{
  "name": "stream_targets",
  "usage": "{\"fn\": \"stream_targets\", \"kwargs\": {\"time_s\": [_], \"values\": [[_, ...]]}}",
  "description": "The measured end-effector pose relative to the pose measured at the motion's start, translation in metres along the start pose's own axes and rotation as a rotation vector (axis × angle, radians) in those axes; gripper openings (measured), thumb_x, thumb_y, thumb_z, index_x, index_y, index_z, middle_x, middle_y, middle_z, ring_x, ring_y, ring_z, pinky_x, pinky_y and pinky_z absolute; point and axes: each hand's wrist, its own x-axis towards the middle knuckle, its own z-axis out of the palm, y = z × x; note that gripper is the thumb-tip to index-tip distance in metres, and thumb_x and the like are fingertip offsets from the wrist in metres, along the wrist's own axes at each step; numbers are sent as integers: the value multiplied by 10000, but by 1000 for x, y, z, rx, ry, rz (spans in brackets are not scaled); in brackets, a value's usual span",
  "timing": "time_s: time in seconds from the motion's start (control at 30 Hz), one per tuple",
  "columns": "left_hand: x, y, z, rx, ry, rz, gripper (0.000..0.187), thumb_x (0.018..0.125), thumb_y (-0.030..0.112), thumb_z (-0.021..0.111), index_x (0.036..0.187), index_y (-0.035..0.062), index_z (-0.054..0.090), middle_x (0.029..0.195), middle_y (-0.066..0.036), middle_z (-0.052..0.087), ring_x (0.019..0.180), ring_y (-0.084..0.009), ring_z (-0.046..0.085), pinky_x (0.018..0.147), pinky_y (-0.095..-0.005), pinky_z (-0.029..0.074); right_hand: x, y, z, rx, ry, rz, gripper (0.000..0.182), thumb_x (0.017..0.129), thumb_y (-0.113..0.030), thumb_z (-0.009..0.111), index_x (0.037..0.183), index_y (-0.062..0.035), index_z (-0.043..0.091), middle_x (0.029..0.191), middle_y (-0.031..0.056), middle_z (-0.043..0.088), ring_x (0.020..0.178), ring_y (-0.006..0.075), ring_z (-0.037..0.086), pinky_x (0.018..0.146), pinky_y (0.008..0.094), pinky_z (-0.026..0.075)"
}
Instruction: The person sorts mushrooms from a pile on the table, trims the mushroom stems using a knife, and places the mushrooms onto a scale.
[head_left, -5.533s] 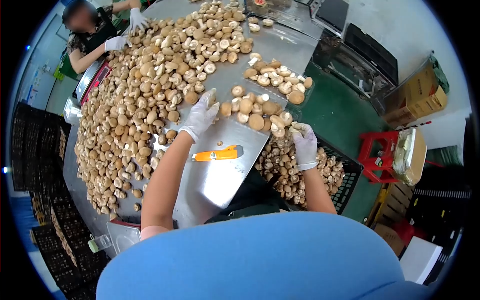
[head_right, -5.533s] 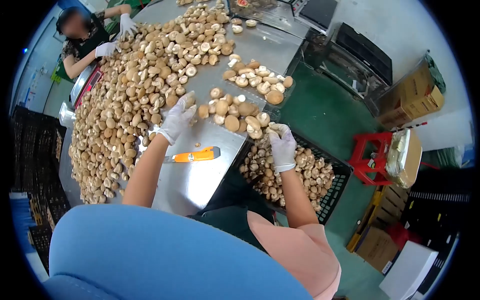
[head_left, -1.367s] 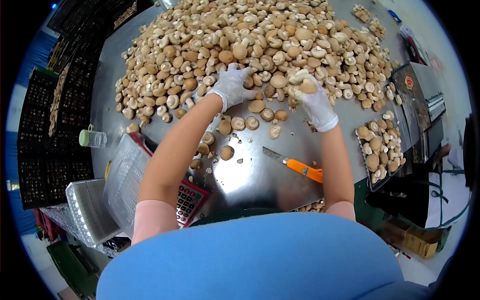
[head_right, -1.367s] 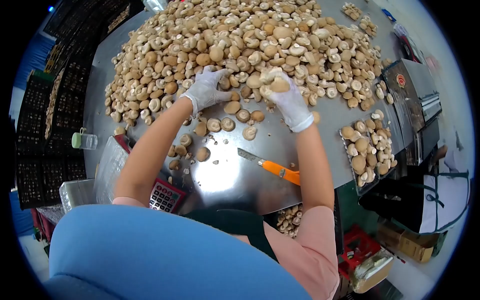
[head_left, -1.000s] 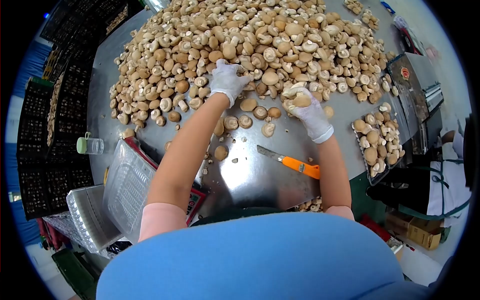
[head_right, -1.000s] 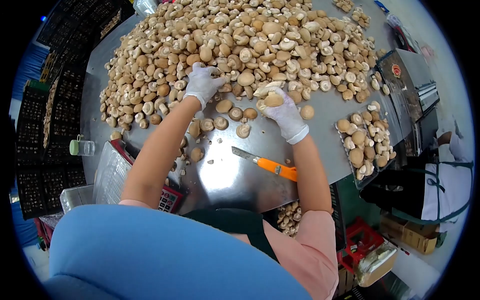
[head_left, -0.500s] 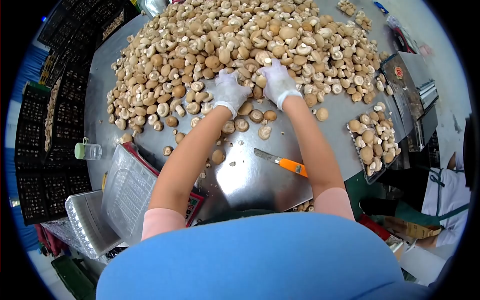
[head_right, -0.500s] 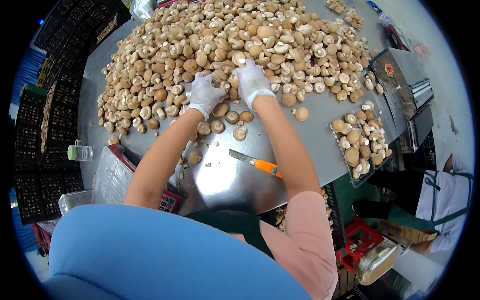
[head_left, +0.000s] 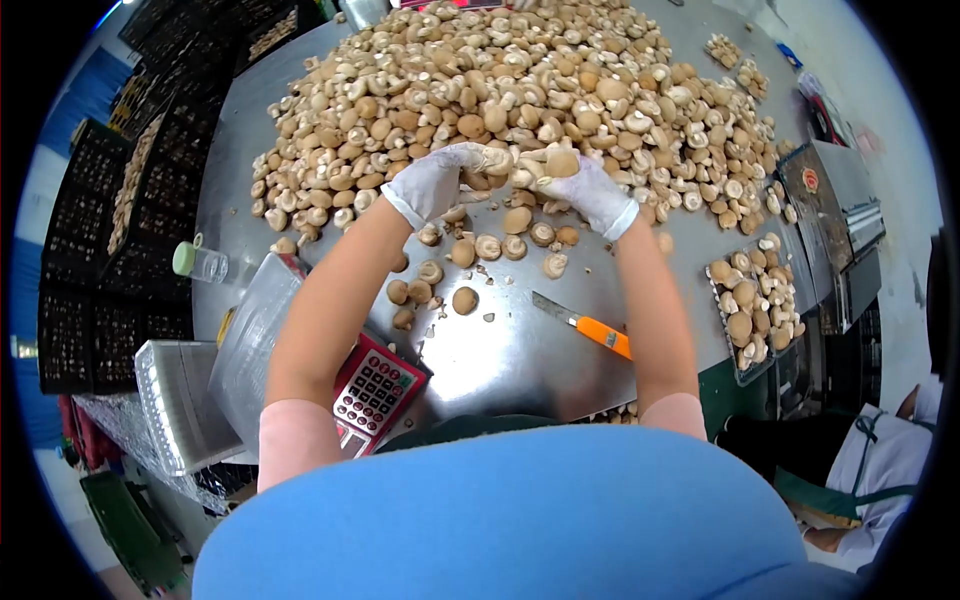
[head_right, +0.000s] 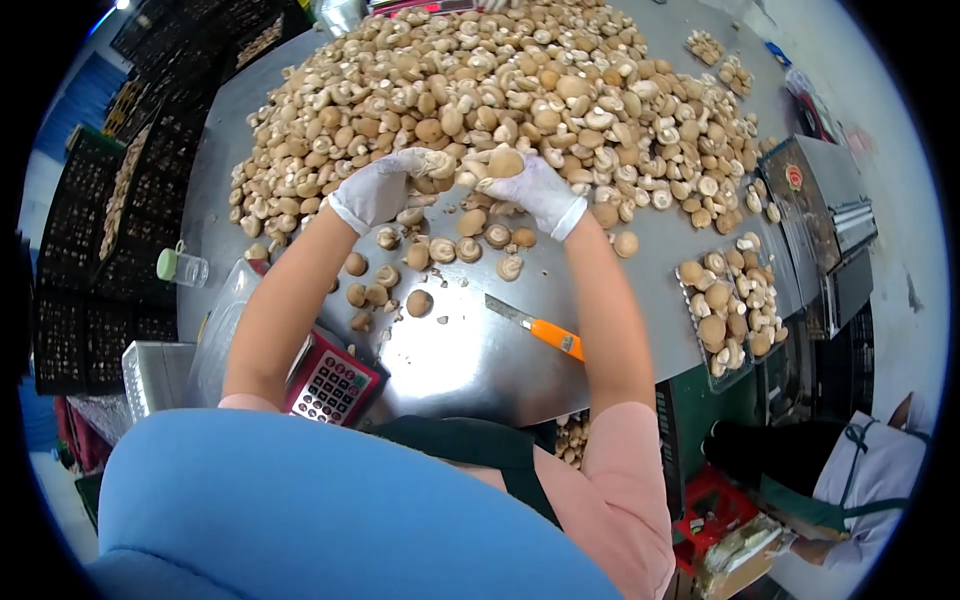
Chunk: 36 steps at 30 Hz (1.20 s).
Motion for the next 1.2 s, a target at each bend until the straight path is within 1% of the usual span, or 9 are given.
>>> {"fn": "stream_targets", "kwargs": {"time_s": [0.23,0.4,0.5,0.57,0.67,0.77,1.0,1.03,1.2], "values": [[-155,37,-16,-49,161,131,428,927,208,589,1320,43,546,1289,-119,616,1185,-255,603,953,-447,548,-9,-5,94,188,-403,-161,455,843,-116,744,1277,-38,631,1202,47,679,1073,104,634,848,279,558],[-321,38,-19,237,598,169,482,884,299,669,1269,23,584,1134,-62,635,1063,-158,611,900,-321,527,-17,-32,196,25,-672,-166,456,787,-82,738,1236,-42,665,1182,52,658,993,100,645,835,244,560],[-372,20,6,445,942,109,306,855,207,706,1085,16,640,971,-38,629,914,-122,576,846,-277,472,-8,-26,271,-200,-796,-590,505,738,-71,764,1235,-113,681,1160,86,614,1076,195,619,977,312,511],[-394,-14,6,369,994,187,332,816,133,750,1110,24,644,1023,-29,625,937,-110,571,870,-264,456,-5,-12,317,-398,-765,-838,549,721,-109,798,1253,-150,672,1175,125,594,1120,267,606,1039,349,475],[-411,-58,-7,993,1019,133,561,766,42,778,1294,32,588,1379,-125,496,1241,-236,523,1046,-357,447,-16,-13,359,-922,-756,-863,729,702,-328,836,1372,-193,583,1311,209,546,1194,369,577,1066,421,446],[-418,-69,-6,907,1073,211,797,711,13,792,1444,61,482,1449,-166,425,1345,-308,453,1143,-399,370,-30,-15,362,-849,-712,-800,950,698,-465,829,1517,-236,405,1480,252,427,1282,419,511,1105,520,384],[-408,-77,1,953,1061,252,720,837,60,724,1496,52,433,1520,-212,370,1404,-340,392,1159,-420,338,-14,11,308,-738,-288,-990,757,777,-451,757,1436,-164,519,1484,189,453,1292,415,493,1088,490,407],[-417,-79,-8,1504,950,102,663,882,99,686,1496,54,439,1532,-238,364,1414,-380,377,1168,-445,315,-8,3,285,-800,-260,-920,725,783,-423,758,1422,-169,529,1483,180,452,1308,410,475,1089,488,410],[-415,-74,-1,1419,995,111,739,851,153,735,1514,80,418,1530,-239,361,1407,-393,383,1172,-451,309,77,42,183,-1269,243,-436,766,736,-451,805,1430,-287,525,1531,181,366,1360,389,418,1105,488,410]]}}
